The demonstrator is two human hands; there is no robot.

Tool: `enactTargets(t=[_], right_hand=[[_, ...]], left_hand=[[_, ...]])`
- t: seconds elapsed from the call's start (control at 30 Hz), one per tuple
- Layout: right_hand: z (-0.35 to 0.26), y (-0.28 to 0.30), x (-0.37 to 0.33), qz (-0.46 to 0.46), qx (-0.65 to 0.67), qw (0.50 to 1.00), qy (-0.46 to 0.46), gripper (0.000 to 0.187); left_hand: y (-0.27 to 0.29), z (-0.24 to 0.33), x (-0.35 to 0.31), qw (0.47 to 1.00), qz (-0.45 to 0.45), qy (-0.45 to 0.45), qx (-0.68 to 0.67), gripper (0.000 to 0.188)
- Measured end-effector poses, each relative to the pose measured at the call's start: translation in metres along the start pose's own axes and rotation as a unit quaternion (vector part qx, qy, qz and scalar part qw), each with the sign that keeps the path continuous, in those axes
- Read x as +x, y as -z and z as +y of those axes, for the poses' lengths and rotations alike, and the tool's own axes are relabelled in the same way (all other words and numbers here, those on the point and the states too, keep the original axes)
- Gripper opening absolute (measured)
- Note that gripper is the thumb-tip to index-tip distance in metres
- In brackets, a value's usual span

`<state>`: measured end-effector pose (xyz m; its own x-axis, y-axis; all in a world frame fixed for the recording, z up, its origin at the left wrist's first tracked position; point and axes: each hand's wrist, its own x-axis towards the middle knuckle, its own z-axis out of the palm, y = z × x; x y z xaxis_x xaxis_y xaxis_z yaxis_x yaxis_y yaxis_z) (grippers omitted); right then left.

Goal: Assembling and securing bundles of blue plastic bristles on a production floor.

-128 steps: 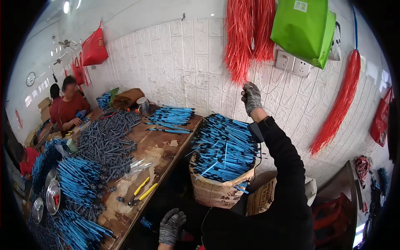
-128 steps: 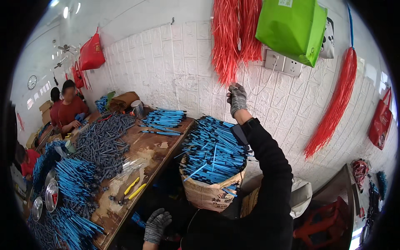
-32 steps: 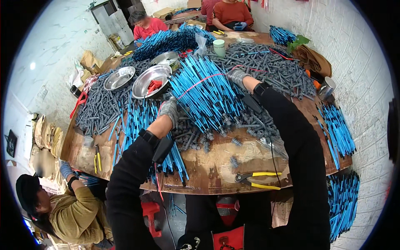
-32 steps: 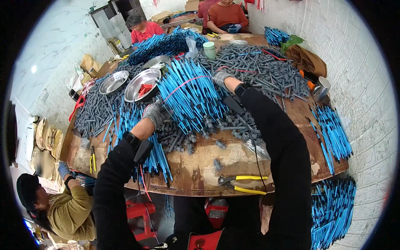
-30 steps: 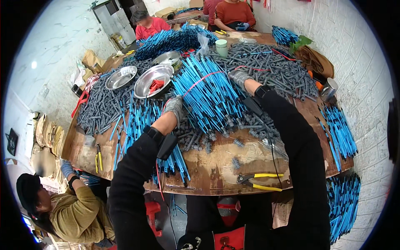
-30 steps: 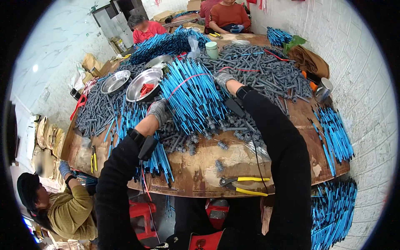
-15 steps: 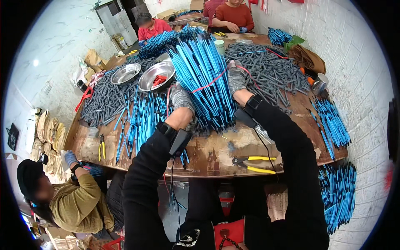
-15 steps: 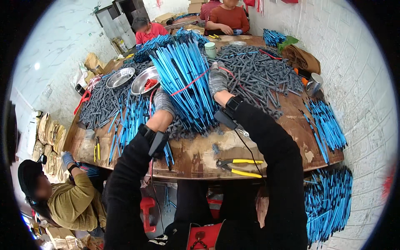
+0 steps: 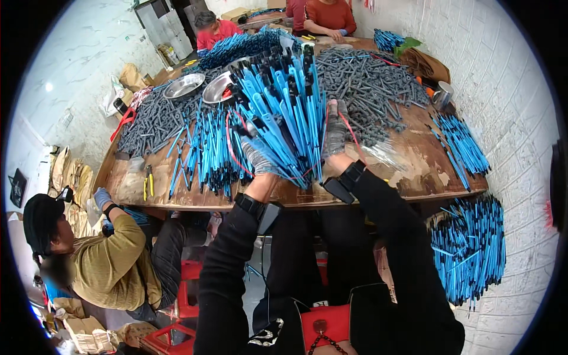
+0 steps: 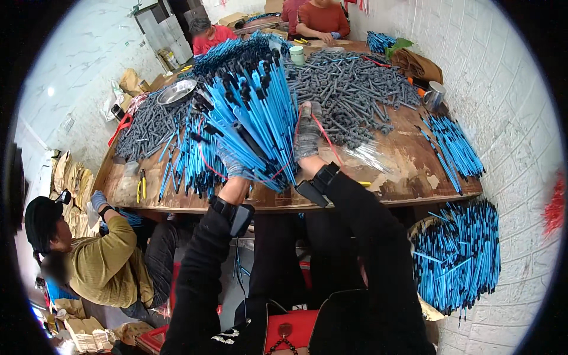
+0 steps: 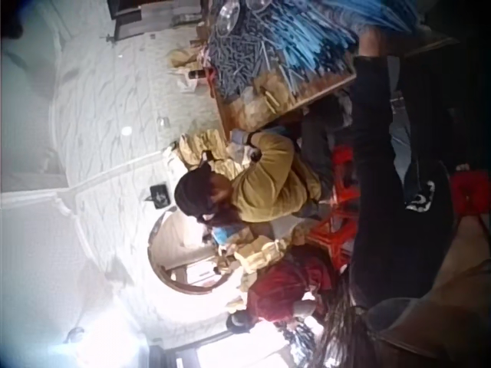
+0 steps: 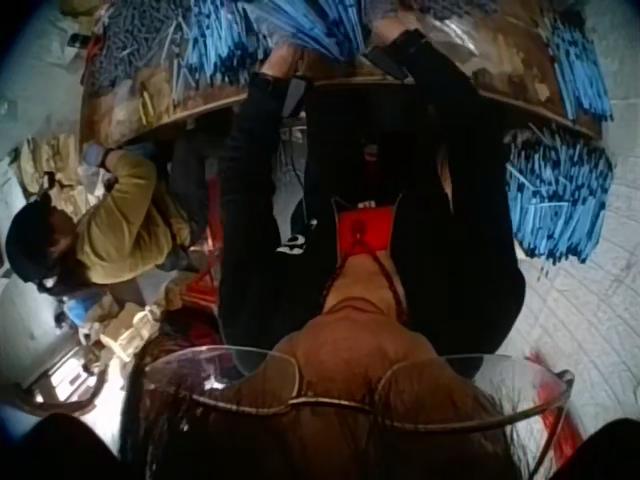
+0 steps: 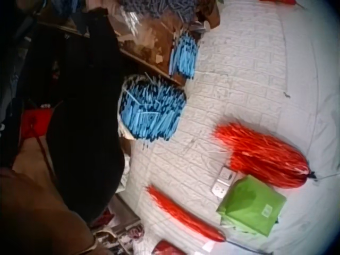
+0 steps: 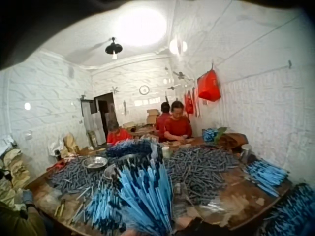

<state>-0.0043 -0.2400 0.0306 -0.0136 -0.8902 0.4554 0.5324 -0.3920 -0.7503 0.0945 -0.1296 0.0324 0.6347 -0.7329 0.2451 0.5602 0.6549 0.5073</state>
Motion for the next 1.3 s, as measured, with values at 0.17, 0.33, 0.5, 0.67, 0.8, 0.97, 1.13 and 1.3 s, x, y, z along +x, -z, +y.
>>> enactTargets(t=[0.17,0.33,0.5,0.67,0.8,0.97,1.13,1.3], right_hand=[[0.006,0.011,0.008,0.008,0.012,1.000,0.005,0.034],[-0.015,0.002,0.005,0.034,0.030,0.994,-0.103,0.034],[-0.028,-0.005,-0.005,0.009,0.059,0.988,-0.141,0.034],[-0.036,-0.004,-0.011,-0.017,0.080,0.991,-0.109,0.033],[-0.046,-0.006,-0.031,-0.014,0.098,0.992,-0.081,0.033],[-0.070,0.022,-0.067,0.009,0.136,0.990,-0.043,0.034],[-0.135,0.029,-0.130,-0.052,0.157,0.982,0.090,0.033],[-0.152,0.097,-0.194,-0.071,0.178,0.975,0.110,0.033]], left_hand=[[0.009,-0.003,0.006,0.992,-0.057,0.047,-0.106,0.032],[0.048,-0.010,0.018,0.999,-0.022,-0.038,0.020,0.031],[0.057,-0.027,0.026,0.919,0.103,-0.214,0.316,0.035],[0.035,-0.034,0.018,0.960,0.149,-0.161,0.173,0.030],[0.045,-0.017,0.006,0.994,0.087,0.004,-0.061,0.029],[0.037,-0.016,-0.020,0.995,0.060,0.053,-0.052,0.029],[0.034,-0.024,-0.051,0.991,0.027,0.129,-0.028,0.029],[0.038,-0.061,-0.095,0.968,0.002,0.251,-0.027,0.029]])
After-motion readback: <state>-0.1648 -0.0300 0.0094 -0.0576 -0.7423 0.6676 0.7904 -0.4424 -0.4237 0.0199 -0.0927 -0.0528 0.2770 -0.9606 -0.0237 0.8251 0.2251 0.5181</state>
